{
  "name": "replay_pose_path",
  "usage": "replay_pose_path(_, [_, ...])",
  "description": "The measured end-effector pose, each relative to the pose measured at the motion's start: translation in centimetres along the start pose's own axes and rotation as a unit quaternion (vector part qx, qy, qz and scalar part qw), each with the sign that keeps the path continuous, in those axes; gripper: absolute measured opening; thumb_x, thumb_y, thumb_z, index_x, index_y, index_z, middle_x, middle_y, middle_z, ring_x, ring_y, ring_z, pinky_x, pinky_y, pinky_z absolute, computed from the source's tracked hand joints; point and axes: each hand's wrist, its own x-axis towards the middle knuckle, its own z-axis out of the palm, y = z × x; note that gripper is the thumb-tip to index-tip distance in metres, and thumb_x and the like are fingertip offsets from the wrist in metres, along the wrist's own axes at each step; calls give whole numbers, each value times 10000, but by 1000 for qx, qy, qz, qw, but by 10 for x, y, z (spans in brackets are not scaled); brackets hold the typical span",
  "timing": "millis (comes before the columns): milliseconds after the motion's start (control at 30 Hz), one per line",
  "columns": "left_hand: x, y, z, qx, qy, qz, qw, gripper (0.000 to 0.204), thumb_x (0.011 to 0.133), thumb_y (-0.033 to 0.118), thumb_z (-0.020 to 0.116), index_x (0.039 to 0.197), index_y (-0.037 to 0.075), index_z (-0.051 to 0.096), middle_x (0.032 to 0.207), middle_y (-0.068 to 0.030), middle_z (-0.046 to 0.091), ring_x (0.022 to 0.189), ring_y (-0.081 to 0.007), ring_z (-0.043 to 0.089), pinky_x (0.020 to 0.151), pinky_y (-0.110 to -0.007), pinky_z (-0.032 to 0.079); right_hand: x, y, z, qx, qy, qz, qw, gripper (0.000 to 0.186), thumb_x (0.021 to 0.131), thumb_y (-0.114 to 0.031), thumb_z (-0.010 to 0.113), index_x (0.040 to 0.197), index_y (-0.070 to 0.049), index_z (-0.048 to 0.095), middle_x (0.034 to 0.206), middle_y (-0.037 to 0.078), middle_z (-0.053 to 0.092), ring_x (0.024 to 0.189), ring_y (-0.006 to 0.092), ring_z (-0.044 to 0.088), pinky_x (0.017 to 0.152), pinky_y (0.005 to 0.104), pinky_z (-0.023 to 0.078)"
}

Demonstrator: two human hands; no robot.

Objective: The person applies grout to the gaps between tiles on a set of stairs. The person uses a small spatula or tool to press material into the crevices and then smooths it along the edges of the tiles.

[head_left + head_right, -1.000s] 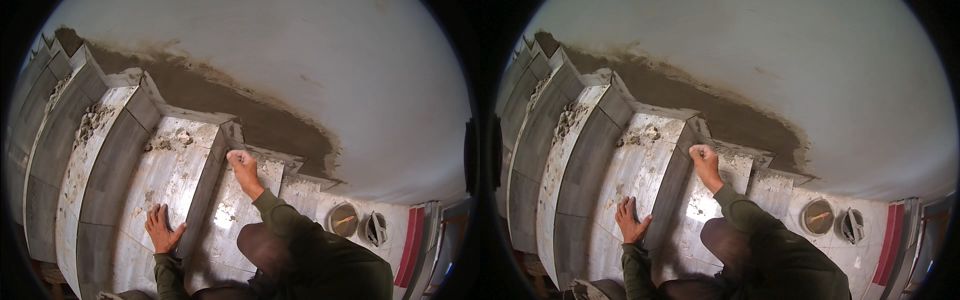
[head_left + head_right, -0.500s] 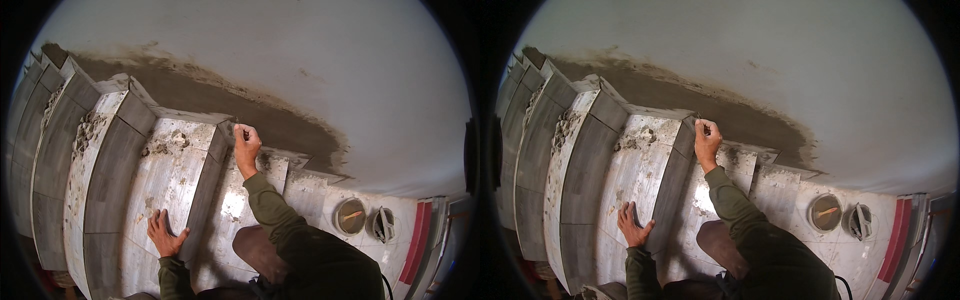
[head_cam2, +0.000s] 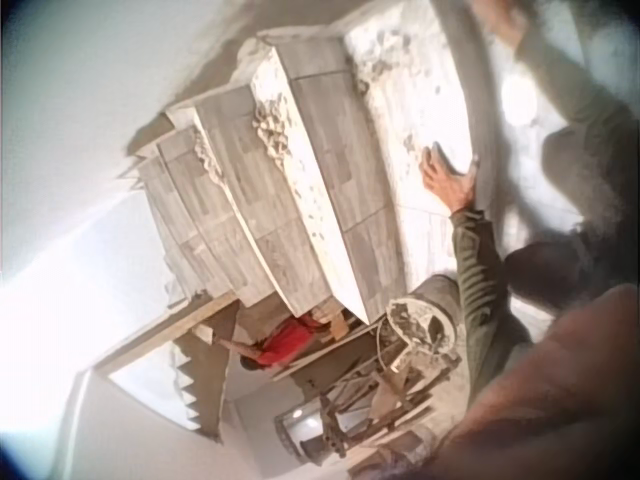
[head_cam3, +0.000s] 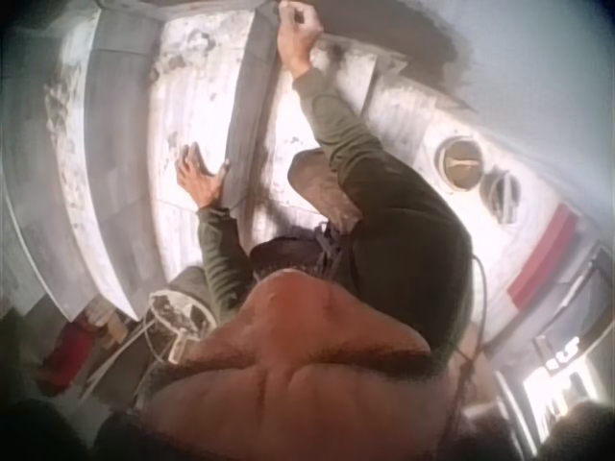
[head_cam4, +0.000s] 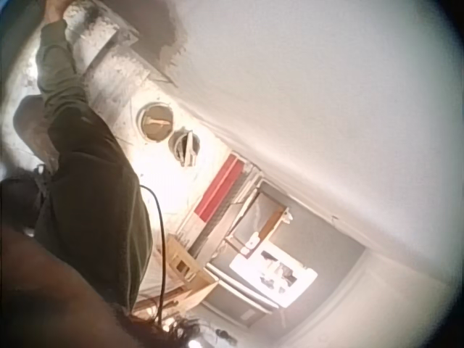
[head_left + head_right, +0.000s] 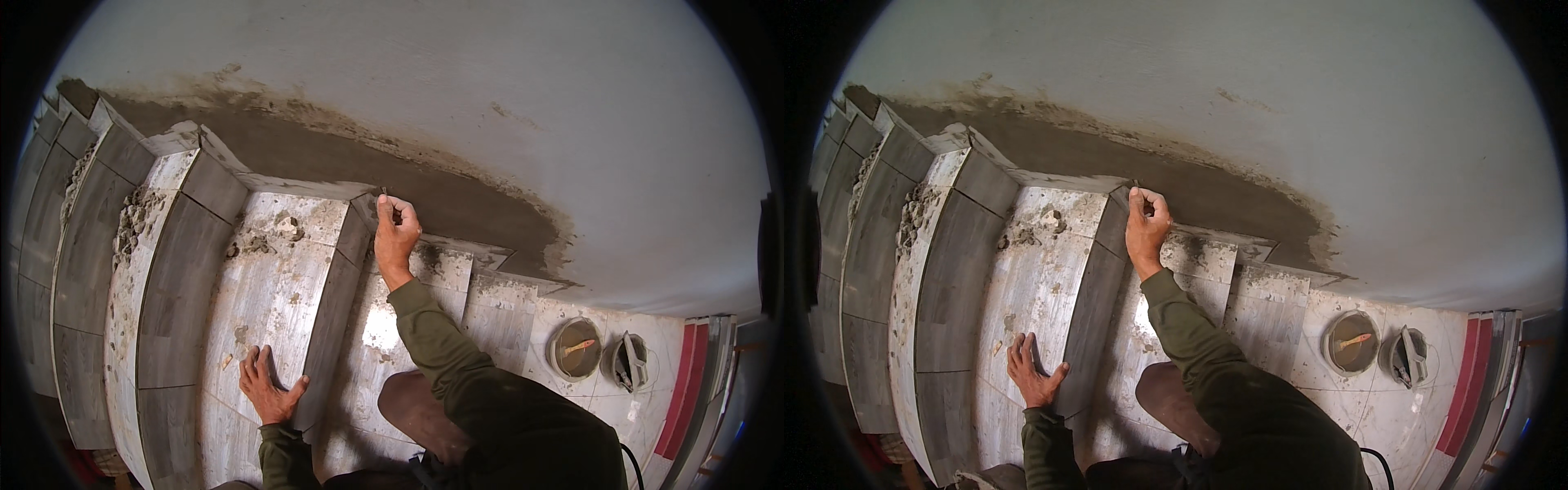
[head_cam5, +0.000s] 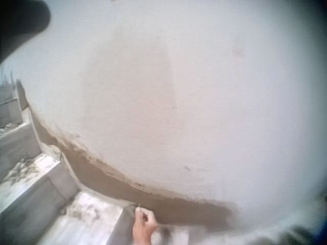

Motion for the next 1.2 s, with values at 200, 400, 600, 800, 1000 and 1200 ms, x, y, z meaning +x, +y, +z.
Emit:
replay_pose_path(200, [0,-1,1,-2,7,5,1000,909,601,608,691,1362,174,451,1400,-135,394,1341,-388,276,1089,-568,166,-1,-3,6,4,23,-4,1000,254,896,-245,679,877,7,647,746,-18,598,683,60,490,627,242,426])
replay_pose_path(400, [0,0,1,2,2,3,1000,907,600,601,695,1360,169,453,1401,-137,396,1343,-392,275,1087,-570,169,-3,-4,14,-2,58,0,998,258,887,-240,676,833,6,625,715,-2,584,668,79,487,622,267,429])
replay_pose_path(600, [0,-1,2,6,2,3,1000,917,602,623,689,1364,170,452,1417,-138,387,1351,-395,265,1085,-576,167,-3,-3,16,-23,69,-18,997,283,886,-254,658,810,9,589,671,22,553,638,109,480,597,301,424])
replay_pose_path(800, [0,-3,3,7,-4,-5,1000,926,605,653,678,1363,170,457,1425,-137,382,1356,-395,258,1091,-578,160,-4,-6,15,-46,68,-18,996,293,888,-263,648,813,11,577,658,31,537,629,119,474,592,308,422])
replay_pose_path(1000, [1,-3,3,7,-7,-8,1000,933,604,670,671,1361,168,458,1426,-136,383,1358,-393,255,1091,-580,157,-4,-5,16,-52,73,-23,996,290,885,-258,645,804,10,570,650,29,528,624,123,474,588,311,420])
replay_pose_path(1200, [1,-2,3,4,-2,-2,1000,930,609,679,667,1357,167,461,1422,-133,386,1355,-394,260,1088,-585,155,-4,1,16,-54,82,-23,995,279,878,-245,646,796,9,566,650,40,535,612,133,475,584,320,420])
